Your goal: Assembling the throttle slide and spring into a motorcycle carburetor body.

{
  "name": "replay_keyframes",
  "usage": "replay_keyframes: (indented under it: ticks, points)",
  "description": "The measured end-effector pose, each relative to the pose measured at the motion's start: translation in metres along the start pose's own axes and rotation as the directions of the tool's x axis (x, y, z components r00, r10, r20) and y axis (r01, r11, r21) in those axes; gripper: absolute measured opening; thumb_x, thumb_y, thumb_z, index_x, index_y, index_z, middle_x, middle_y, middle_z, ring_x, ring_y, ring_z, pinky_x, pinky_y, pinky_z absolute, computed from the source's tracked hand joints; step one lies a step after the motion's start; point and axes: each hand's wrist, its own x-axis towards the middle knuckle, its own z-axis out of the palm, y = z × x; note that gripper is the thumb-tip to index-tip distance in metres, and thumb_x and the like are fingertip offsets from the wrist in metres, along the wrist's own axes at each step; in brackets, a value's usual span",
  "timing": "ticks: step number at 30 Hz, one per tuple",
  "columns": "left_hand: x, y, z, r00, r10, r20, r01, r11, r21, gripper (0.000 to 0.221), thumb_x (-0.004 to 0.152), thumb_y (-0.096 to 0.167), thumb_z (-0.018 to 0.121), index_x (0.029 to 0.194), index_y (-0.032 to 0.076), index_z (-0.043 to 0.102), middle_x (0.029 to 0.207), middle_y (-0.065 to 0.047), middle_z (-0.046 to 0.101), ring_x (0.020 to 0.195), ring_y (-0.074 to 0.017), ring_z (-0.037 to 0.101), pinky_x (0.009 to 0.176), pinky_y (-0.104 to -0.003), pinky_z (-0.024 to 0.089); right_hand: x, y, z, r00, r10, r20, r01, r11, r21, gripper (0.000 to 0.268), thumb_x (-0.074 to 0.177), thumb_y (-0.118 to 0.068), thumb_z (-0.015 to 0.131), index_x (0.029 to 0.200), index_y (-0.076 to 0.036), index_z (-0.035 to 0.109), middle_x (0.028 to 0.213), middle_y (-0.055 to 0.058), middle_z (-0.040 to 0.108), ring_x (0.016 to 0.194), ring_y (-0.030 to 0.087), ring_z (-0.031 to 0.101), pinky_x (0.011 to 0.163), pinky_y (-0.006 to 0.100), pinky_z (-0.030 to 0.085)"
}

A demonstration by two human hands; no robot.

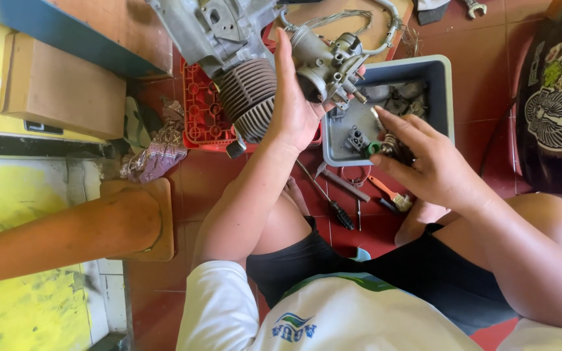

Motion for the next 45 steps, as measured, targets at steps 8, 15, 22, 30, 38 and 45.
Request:
replay_keyframes:
  ticks: [8,15,22,30,38,45]
  points:
    - [0.004,-0.007,0.002,0.999,0.004,-0.042,-0.002,0.999,0.036,0.084,0.08,0.077,0.044,0.118,0.005,0.066,0.104,-0.025,0.077,0.087,-0.0335,0.077,0.063,-0.04,0.058,0.0,0.013,0.013,0.977,0.198,-0.076,-0.114,0.793,0.599,0.063,0.107,-0.028,0.045,0.163,-0.004,0.028,0.123,0.013,0.058,0.064,0.018,0.055,0.058,0.027,0.048]
    - [-0.001,0.001,0.013,0.978,-0.026,-0.207,0.041,0.997,0.07,0.109,0.064,0.074,0.048,0.159,0.025,0.032,0.137,-0.011,0.059,0.118,-0.0265,0.06,0.076,-0.042,0.053,0.01,0.017,0.016,0.846,0.515,-0.138,-0.127,0.446,0.886,0.07,0.102,-0.049,0.046,0.159,-0.009,0.039,0.109,0.011,0.064,0.087,0.021,0.067,0.073,0.035,0.065]
    - [0.006,-0.016,-0.005,0.993,0.018,-0.12,-0.011,0.998,0.059,0.079,0.075,0.075,0.051,0.125,0.014,0.06,0.109,-0.011,0.07,0.103,-0.0278,0.07,0.074,-0.046,0.06,0.013,0.008,0.011,0.834,0.543,-0.097,-0.199,0.459,0.866,0.071,0.093,-0.061,0.048,0.147,-0.015,0.043,0.117,0.008,0.058,0.1,0.021,0.069,0.071,0.045,0.069]
    - [0.002,-0.012,0.001,0.998,-0.01,-0.059,0.019,0.988,0.154,0.121,0.066,0.077,0.046,0.162,0.025,-0.006,0.174,-0.001,-0.002,0.159,-0.0246,0.005,0.119,-0.061,0.022,0.009,0.001,0.009,0.936,0.34,-0.092,-0.184,0.696,0.694,0.056,0.11,-0.039,0.037,0.153,-0.005,0.037,0.112,0.016,0.063,0.085,0.026,0.071,0.077,0.036,0.066]
    - [0.0,-0.015,0.001,0.998,-0.022,-0.065,0.033,0.983,0.179,0.118,0.066,0.078,0.043,0.161,0.028,-0.006,0.174,-0.002,0.001,0.158,-0.0288,0.012,0.117,-0.065,0.023,0.011,0.012,0.021,0.871,0.488,-0.055,-0.303,0.621,0.723,0.061,0.099,-0.052,0.052,0.136,-0.004,0.058,0.088,0.003,0.054,0.073,0.022,0.073,0.059,0.027,0.058]
    - [-0.002,-0.01,0.008,0.995,-0.042,-0.087,0.062,0.969,0.238,0.122,0.062,0.08,0.04,0.16,0.028,-0.011,0.174,0.001,-0.013,0.16,-0.0282,-0.004,0.114,-0.074,0.012,0.01,0.005,0.028,0.84,0.525,0.138,-0.448,0.527,0.722,0.051,0.101,-0.055,0.038,0.127,-0.012,0.047,0.098,0.011,0.058,0.067,0.028,0.073,0.042,0.033,0.055]
